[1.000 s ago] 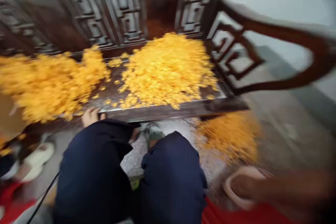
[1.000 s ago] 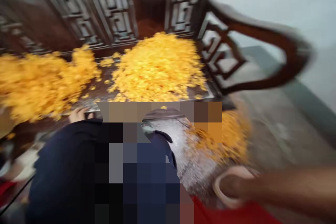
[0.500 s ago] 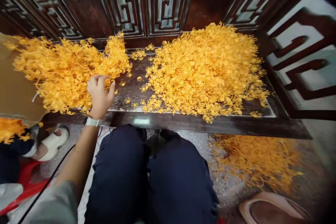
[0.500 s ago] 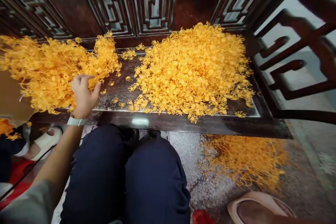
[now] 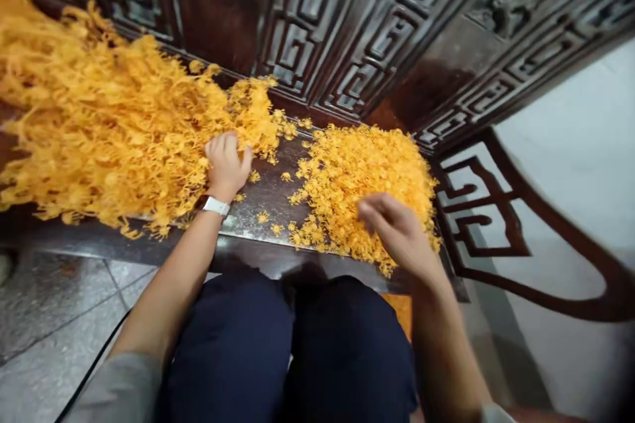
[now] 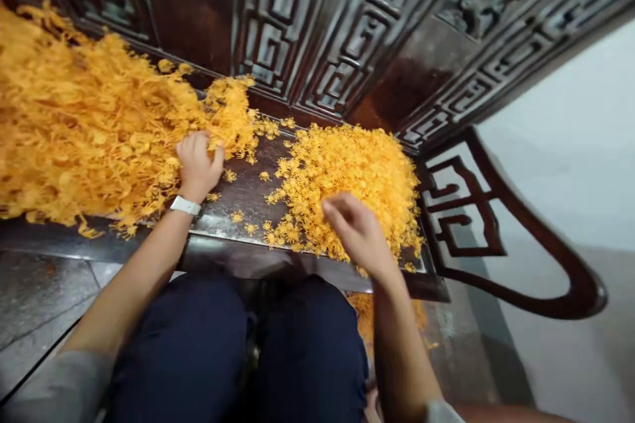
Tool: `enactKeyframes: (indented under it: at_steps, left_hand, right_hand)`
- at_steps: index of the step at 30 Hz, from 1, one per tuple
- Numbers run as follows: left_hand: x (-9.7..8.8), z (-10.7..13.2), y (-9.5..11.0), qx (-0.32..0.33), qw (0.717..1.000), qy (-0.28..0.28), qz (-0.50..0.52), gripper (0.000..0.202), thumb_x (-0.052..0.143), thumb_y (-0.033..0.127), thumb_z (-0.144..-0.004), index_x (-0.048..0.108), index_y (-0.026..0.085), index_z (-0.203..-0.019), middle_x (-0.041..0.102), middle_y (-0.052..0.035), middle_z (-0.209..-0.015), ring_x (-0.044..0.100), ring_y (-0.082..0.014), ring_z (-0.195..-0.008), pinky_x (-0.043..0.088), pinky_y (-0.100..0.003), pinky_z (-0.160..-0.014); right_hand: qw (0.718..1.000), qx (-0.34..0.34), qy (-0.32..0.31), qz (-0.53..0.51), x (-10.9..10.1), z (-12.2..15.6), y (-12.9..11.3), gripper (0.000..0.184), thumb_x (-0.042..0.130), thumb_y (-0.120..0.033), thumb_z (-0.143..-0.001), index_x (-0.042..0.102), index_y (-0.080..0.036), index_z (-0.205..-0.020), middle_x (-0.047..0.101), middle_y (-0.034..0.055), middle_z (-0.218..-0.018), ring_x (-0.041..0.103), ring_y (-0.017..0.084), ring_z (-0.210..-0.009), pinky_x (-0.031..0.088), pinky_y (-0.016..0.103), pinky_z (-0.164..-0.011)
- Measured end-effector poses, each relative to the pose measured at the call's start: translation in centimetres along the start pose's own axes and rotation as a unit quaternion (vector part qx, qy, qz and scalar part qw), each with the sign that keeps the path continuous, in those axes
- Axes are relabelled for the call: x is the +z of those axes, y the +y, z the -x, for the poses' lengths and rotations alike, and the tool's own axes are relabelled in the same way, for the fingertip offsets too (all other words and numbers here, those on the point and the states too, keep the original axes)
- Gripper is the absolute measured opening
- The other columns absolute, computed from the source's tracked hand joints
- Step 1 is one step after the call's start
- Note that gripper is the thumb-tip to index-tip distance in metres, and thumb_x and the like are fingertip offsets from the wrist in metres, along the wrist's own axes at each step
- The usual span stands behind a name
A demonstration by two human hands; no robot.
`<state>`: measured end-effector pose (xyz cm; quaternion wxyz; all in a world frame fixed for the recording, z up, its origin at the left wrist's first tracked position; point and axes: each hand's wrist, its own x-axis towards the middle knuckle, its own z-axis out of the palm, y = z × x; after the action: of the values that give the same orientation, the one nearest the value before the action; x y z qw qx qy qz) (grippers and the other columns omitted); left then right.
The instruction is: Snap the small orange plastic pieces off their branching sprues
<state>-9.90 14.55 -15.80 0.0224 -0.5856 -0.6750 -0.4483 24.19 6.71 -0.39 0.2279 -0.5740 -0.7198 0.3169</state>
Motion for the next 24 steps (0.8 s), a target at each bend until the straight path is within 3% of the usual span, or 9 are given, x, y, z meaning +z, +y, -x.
enactKeyframes:
  at_steps: [2, 4, 6, 8, 11, 14, 16, 20, 24]
  left_hand:
    - [0.3, -0.4, 0.4, -0.012, 1.000, 0.011, 0.026, 0.031, 0.056, 0.044, -0.103, 0.066, 0.017, -0.115, 0.072, -0.0198, -0.121, 0.064, -0.0380, -0.119, 0.041, -0.056, -0.110]
    - [0.4, -0.6, 0.9, -0.017, 0.999, 0.016, 0.042, 0.034, 0.058, 0.049, -0.103, 0.066, 0.017, -0.113, 0.073, -0.0189, -0.117, 0.065, -0.0371, -0.117, 0.042, -0.056, -0.109]
    - [0.4, -0.7, 1.1, -0.018, 0.998, 0.015, 0.051, 0.038, 0.059, 0.054, -0.103, 0.066, 0.017, -0.112, 0.072, -0.0190, -0.118, 0.065, -0.0371, -0.118, 0.042, -0.056, -0.109]
    - [0.5, -0.8, 1.0, -0.020, 0.998, 0.008, 0.054, 0.044, 0.061, 0.061, -0.101, 0.067, 0.018, -0.108, 0.072, -0.0197, -0.120, 0.064, -0.0384, -0.120, 0.043, -0.058, -0.109]
    - [1.1, -1.2, 0.2, -0.038, 0.998, -0.010, 0.057, 0.048, 0.067, 0.067, -0.095, 0.068, 0.019, -0.099, 0.071, -0.0204, -0.123, 0.062, -0.0411, -0.120, 0.042, -0.062, -0.106]
    - [1.8, -1.7, -0.4, -0.060, 0.995, -0.034, 0.072, 0.052, 0.054, 0.065, -0.103, 0.068, 0.016, -0.095, 0.068, -0.0182, -0.122, 0.058, -0.0383, -0.126, 0.037, -0.063, -0.109]
    - [2.1, -1.7, -0.3, -0.070, 0.993, -0.035, 0.091, 0.053, 0.048, 0.061, -0.107, 0.067, 0.013, -0.095, 0.066, -0.0170, -0.122, 0.054, -0.0375, -0.133, 0.033, -0.062, -0.112]
    - [1.5, -1.5, 0.9, -0.070, 0.990, -0.014, 0.125, 0.035, 0.063, 0.051, -0.100, 0.063, 0.016, -0.104, 0.064, -0.0180, -0.127, 0.041, -0.0420, -0.145, 0.030, -0.064, -0.113]
    - [0.5, -1.3, 1.4, -0.039, 0.992, -0.035, 0.119, 0.038, 0.067, 0.049, -0.096, 0.060, 0.017, -0.115, 0.063, -0.0184, -0.131, 0.037, -0.0408, -0.146, 0.025, -0.063, -0.114]
  right_hand:
    - [0.996, -0.038, 0.014, -0.077, 4.8, -8.2, -2.3, 0.035, 0.068, -0.058, -0.095, 0.064, -0.024, -0.089, 0.068, 0.0034, -0.081, 0.059, 0.016, -0.063, 0.049, 0.032, -0.058]
    - [0.992, -0.017, -0.019, -0.127, 10.8, -15.1, -3.5, 0.038, 0.072, -0.059, -0.092, 0.062, -0.022, -0.093, 0.066, 0.0024, -0.081, 0.057, 0.013, -0.061, 0.046, 0.028, -0.055]
    - [0.993, 0.020, -0.020, -0.114, 15.7, -19.6, -3.8, 0.039, 0.075, -0.056, -0.090, 0.054, -0.023, -0.086, 0.059, -0.0014, -0.071, 0.053, 0.012, -0.059, 0.043, 0.026, -0.053]
    - [0.993, -0.014, -0.003, -0.116, 18.0, -21.7, -3.6, 0.041, 0.071, -0.055, -0.093, 0.044, -0.025, -0.082, 0.055, -0.0029, -0.069, 0.054, 0.012, -0.061, 0.046, 0.026, -0.057]
    - [0.985, -0.090, 0.052, -0.138, 16.9, -22.1, -3.0, 0.034, 0.058, -0.055, -0.100, 0.043, -0.026, -0.090, 0.059, -0.0004, -0.079, 0.063, 0.015, -0.071, 0.053, 0.029, -0.065]
    - [0.978, -0.121, 0.129, -0.112, 14.2, -21.9, -2.1, 0.027, 0.047, -0.052, -0.103, 0.046, -0.026, -0.106, 0.059, 0.0028, -0.090, 0.069, 0.019, -0.083, 0.057, 0.034, -0.072]
    - [0.975, -0.131, 0.166, -0.063, 13.1, -22.0, -1.4, 0.026, 0.040, -0.049, -0.106, 0.047, -0.025, -0.115, 0.058, 0.0049, -0.094, 0.070, 0.021, -0.090, 0.059, 0.037, -0.075]
    - [0.958, -0.151, 0.236, 0.057, 11.6, -21.6, -0.8, 0.030, 0.031, -0.040, -0.109, 0.049, -0.022, -0.125, 0.058, 0.0114, -0.109, 0.067, 0.026, -0.108, 0.060, 0.047, -0.087]
    - [0.934, -0.187, 0.230, 0.201, 9.0, -20.3, -1.7, 0.040, 0.025, -0.037, -0.110, 0.054, -0.020, -0.131, 0.056, 0.0152, -0.126, 0.061, 0.031, -0.128, 0.054, 0.057, -0.101]
